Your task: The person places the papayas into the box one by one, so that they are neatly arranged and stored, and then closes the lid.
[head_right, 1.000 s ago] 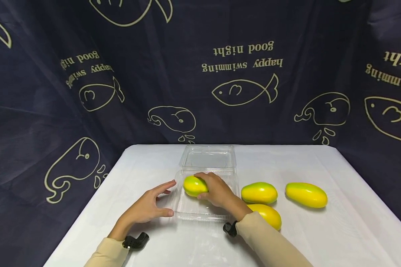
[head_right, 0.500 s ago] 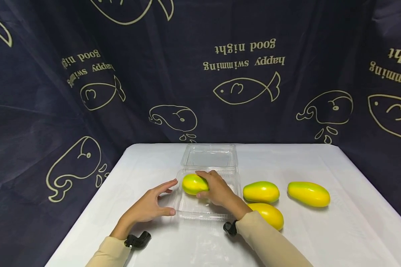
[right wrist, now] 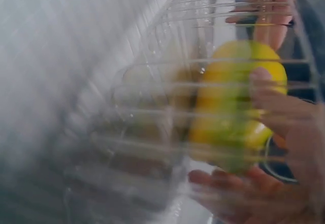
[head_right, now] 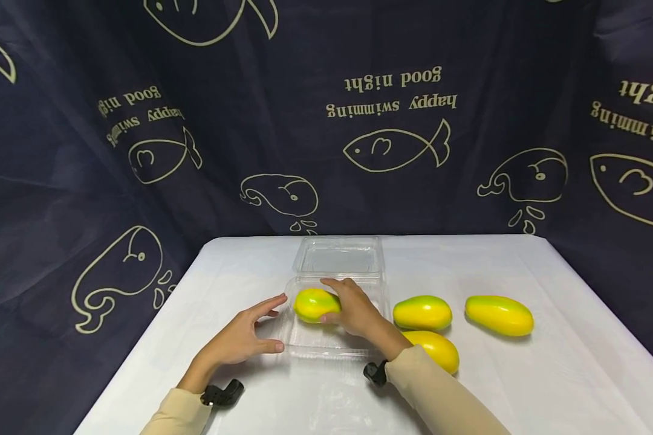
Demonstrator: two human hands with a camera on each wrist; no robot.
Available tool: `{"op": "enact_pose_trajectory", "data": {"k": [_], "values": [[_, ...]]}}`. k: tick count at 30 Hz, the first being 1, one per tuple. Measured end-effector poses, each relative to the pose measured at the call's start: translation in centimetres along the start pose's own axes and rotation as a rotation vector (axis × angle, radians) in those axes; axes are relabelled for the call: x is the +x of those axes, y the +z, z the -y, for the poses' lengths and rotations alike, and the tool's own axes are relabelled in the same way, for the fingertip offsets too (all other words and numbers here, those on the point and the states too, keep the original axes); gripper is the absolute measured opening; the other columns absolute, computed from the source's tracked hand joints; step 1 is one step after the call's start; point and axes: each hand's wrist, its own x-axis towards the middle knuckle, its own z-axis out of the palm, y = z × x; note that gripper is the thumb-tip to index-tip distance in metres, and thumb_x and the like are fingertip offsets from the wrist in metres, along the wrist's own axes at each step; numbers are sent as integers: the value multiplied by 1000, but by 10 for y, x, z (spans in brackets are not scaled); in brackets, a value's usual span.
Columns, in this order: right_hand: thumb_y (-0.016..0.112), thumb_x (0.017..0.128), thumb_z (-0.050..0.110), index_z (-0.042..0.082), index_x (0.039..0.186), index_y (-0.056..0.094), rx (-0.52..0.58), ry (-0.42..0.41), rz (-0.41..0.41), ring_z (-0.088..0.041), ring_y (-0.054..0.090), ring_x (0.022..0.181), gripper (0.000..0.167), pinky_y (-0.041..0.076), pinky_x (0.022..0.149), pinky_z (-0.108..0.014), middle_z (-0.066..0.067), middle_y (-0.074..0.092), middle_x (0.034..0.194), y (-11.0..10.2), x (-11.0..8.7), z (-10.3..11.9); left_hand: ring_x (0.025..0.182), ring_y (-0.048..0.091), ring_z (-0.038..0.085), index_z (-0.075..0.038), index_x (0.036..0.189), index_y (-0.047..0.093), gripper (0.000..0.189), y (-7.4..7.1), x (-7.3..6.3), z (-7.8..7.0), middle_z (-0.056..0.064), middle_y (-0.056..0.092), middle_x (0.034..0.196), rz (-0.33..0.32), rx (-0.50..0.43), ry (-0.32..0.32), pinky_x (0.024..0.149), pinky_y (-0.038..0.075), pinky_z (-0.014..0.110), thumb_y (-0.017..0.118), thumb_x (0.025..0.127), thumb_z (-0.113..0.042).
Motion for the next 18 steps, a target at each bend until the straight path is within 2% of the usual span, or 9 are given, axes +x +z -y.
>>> {"op": "enact_pose_trajectory", "data": {"k": [9, 14, 18], "values": [[87, 79, 26, 18, 148, 50, -28, -48, -56, -31, 57, 124, 78, 49, 104, -51, -13, 58, 136, -17, -15, 6, 133, 55, 21, -29, 154, 41, 97, 2, -1, -1, -13, 39, 159, -3, 7, -37, 113, 41, 53, 89, 72, -44], [85, 81, 25, 17, 146, 53, 49, -61, -78, -33, 60, 121, 72, 54, 96, -50, -11, 57, 139, -37, -26, 11, 133, 54, 19, -30, 154, 41, 97, 3, 0, -1, -15, 39, 159, -7, 16, -46, 113, 41, 53, 89, 72, -45], [83, 84, 23, 17, 145, 53, 151, -36, -91, -33, 61, 123, 68, 56, 95, -49, -10, 58, 139, -55, -35, 10, 133, 54, 19, -30, 154, 41, 97, 3, 1, -1, -15, 39, 159, -9, 18, -44, 113, 41, 53, 90, 72, -43]]}}
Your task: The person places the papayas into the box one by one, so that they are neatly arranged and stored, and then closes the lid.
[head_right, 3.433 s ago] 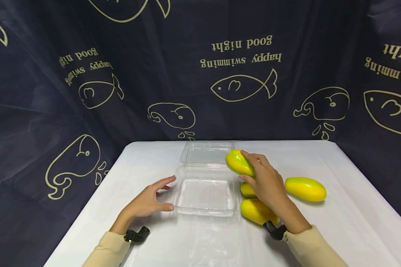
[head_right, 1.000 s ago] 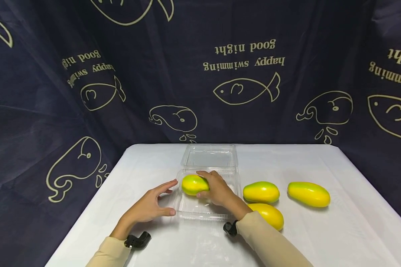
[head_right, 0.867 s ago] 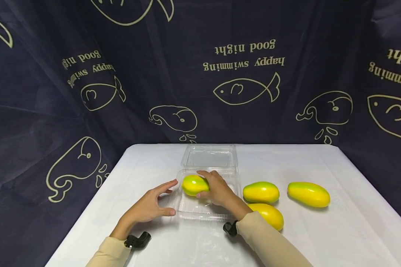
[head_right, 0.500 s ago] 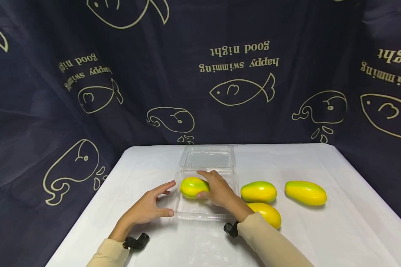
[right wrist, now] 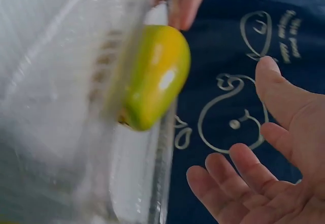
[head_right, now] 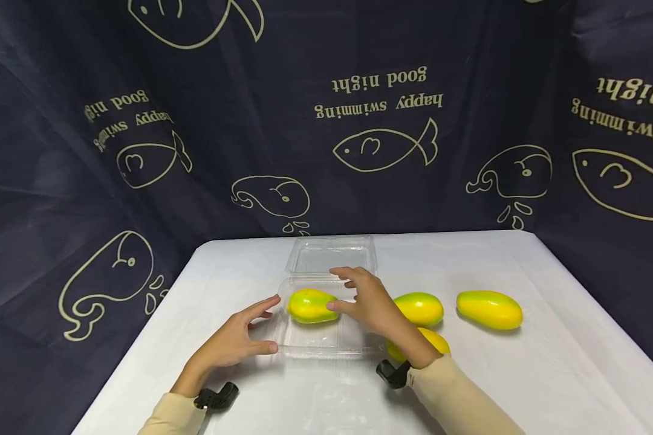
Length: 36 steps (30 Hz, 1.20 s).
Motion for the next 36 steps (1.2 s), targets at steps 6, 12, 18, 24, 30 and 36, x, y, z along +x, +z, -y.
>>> {"op": "enact_pose_trajectory", "data": {"k": [6, 12, 18, 24, 30, 36], "values": [[82, 84, 25, 22, 143, 54, 52, 41, -56, -31, 63, 121, 65, 58, 94, -43, -7, 59, 139, -21, -12, -3, 134, 54, 20, -30, 154, 40, 98, 0, -1, 1, -14, 39, 159, 3, -5, 1, 113, 41, 53, 90, 71, -45], [81, 85, 29, 22, 141, 56, -53, 20, -107, -27, 66, 117, 62, 58, 93, -43, -4, 62, 134, -36, -28, -7, 133, 53, 18, -31, 154, 41, 97, -2, -1, 2, -16, 39, 158, -4, 5, -8, 113, 41, 53, 89, 71, -46], [83, 84, 30, 19, 136, 61, -121, 28, -155, -25, 65, 114, 58, 58, 92, -44, -3, 66, 130, -46, -47, -13, 135, 53, 19, -32, 154, 40, 97, -2, 1, 0, -16, 39, 158, -8, 5, 4, 114, 39, 54, 90, 71, -45], [83, 83, 33, 19, 134, 63, -185, 64, -185, -24, 66, 111, 57, 58, 89, -46, -2, 69, 126, -52, -69, -21, 135, 53, 19, -33, 154, 40, 98, 0, 2, 0, -16, 38, 158, -3, 0, -5, 114, 39, 53, 90, 71, -45], [83, 82, 37, 21, 132, 65, -240, 83, -218, -20, 67, 105, 56, 56, 80, -35, 1, 70, 124, -55, -89, -32, 132, 55, 18, -32, 154, 40, 98, 0, 0, 1, -16, 39, 158, 1, -6, -9, 113, 41, 53, 90, 70, -44], [85, 79, 38, 19, 128, 67, -300, 76, -271, -18, 65, 101, 55, 53, 77, -33, 0, 72, 118, -56, -104, -44, 130, 56, 18, -31, 154, 40, 98, 0, 1, 3, -17, 39, 158, 4, -8, -7, 112, 42, 52, 90, 71, -44]]}}
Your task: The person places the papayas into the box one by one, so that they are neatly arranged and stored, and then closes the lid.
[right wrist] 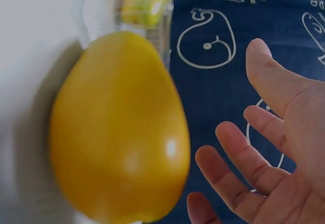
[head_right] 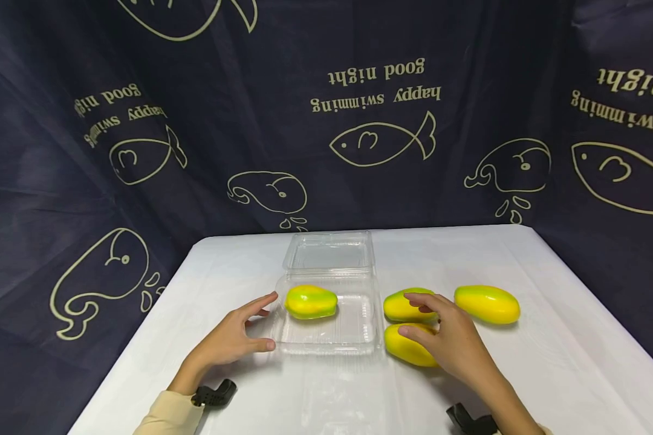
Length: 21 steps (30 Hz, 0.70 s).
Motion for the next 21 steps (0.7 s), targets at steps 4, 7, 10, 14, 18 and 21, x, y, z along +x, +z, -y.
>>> {"op": "enact_pose_trajectory", "data": {"k": [4, 7, 10, 14, 18, 21], "values": [[86, 78, 36, 17, 127, 68, -26, 5, -16, -21, 64, 102, 56, 54, 79, -35, -2, 73, 118, -1, -8, -8, 130, 56, 18, -31, 154, 40, 98, 1, 0, 1, -17, 39, 157, -2, 5, 2, 111, 42, 52, 90, 71, -45], [88, 76, 35, 16, 126, 68, -30, 11, -24, -20, 65, 100, 57, 54, 77, -32, -4, 73, 117, -1, -13, -15, 131, 56, 19, -30, 154, 40, 98, 0, 1, 1, -17, 39, 157, 0, 2, 1, 111, 42, 53, 90, 71, -44], [88, 75, 35, 15, 125, 68, -16, 22, -28, -11, 62, 97, 57, 55, 73, -27, -4, 73, 116, 0, -18, -21, 131, 56, 19, -30, 155, 40, 98, 0, 1, 1, -17, 39, 158, 0, 3, 2, 112, 42, 53, 90, 72, -43], [87, 76, 37, 16, 126, 68, 2, 50, -12, -12, 62, 98, 57, 57, 72, -27, -4, 71, 120, 1, -21, -26, 131, 56, 20, -29, 155, 40, 97, 1, 1, 2, -16, 39, 158, -1, 0, 5, 113, 41, 53, 90, 72, -41], [86, 77, 41, 15, 127, 66, 27, 85, 25, -28, 66, 104, 60, 60, 74, -32, -9, 68, 126, 3, -23, -29, 131, 56, 20, -29, 155, 40, 98, 1, 1, 2, -16, 39, 158, 3, -3, 6, 112, 42, 53, 90, 72, -42], [86, 77, 41, 13, 129, 65, 48, 105, 42, -33, 66, 107, 62, 61, 77, -39, -12, 66, 128, 6, -23, -32, 130, 56, 19, -30, 155, 39, 98, -1, 2, 1, -17, 39, 157, 7, 1, 6, 111, 43, 52, 90, 72, -43]]}}
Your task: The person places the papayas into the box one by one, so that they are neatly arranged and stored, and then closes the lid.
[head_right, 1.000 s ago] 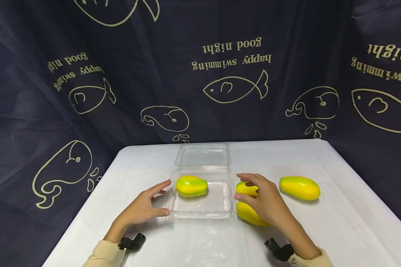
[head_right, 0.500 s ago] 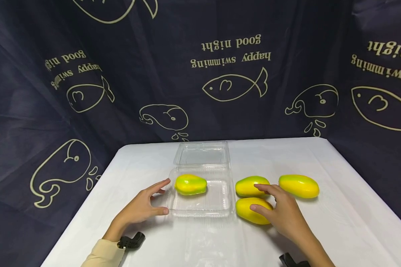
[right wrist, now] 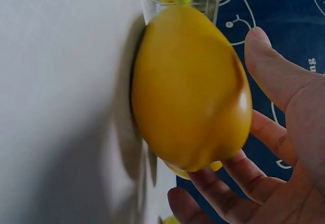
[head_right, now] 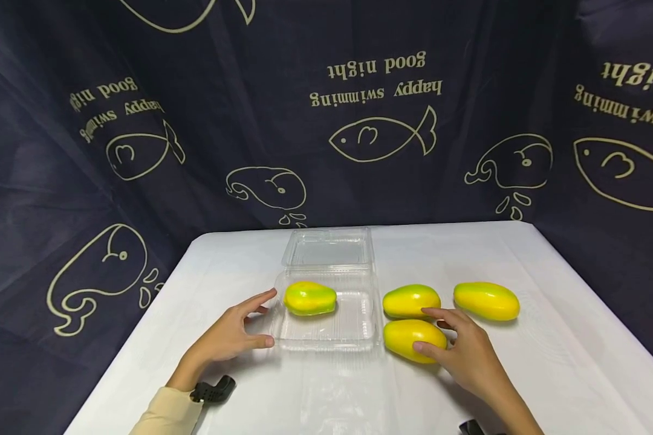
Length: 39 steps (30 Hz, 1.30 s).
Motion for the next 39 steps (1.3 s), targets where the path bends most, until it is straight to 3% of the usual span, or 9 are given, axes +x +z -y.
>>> {"op": "enact_pose_trajectory", "data": {"k": [10, 20, 31, 35, 39], "values": [[84, 77, 48, 15, 134, 62, 26, 94, 77, -33, 64, 112, 69, 58, 86, -46, -14, 64, 134, 7, 0, -3, 130, 56, 16, -32, 155, 39, 98, -1, 1, 0, -21, 39, 156, 7, -15, -15, 111, 42, 52, 90, 72, -42], [84, 75, 53, 19, 137, 60, -2, 151, 151, -31, 64, 105, 75, 50, 76, -33, -18, 61, 138, 7, -1, -4, 130, 56, 18, -31, 155, 39, 98, 0, 2, 1, -20, 38, 157, 8, -19, -9, 111, 43, 50, 90, 72, -41], [84, 74, 54, 18, 137, 60, -3, 147, 144, -37, 63, 109, 76, 54, 82, -47, -19, 60, 138, 5, -1, -5, 130, 56, 17, -31, 156, 38, 99, -1, 3, -1, -19, 38, 157, 6, -16, -2, 111, 43, 50, 90, 72, -42], [84, 74, 53, 18, 136, 61, 0, 151, 141, -39, 64, 109, 76, 55, 79, -45, -21, 62, 136, 2, -2, -4, 130, 56, 18, -30, 155, 38, 99, -1, 2, -1, -17, 38, 158, 3, -22, 0, 111, 43, 51, 90, 72, -42], [85, 74, 51, 17, 134, 61, 5, 130, 120, -37, 65, 108, 73, 54, 76, -35, -20, 62, 136, -3, -2, -1, 130, 56, 18, -31, 155, 39, 99, -1, 1, -1, -18, 38, 158, 4, -26, -8, 111, 43, 52, 90, 72, -42]]}}
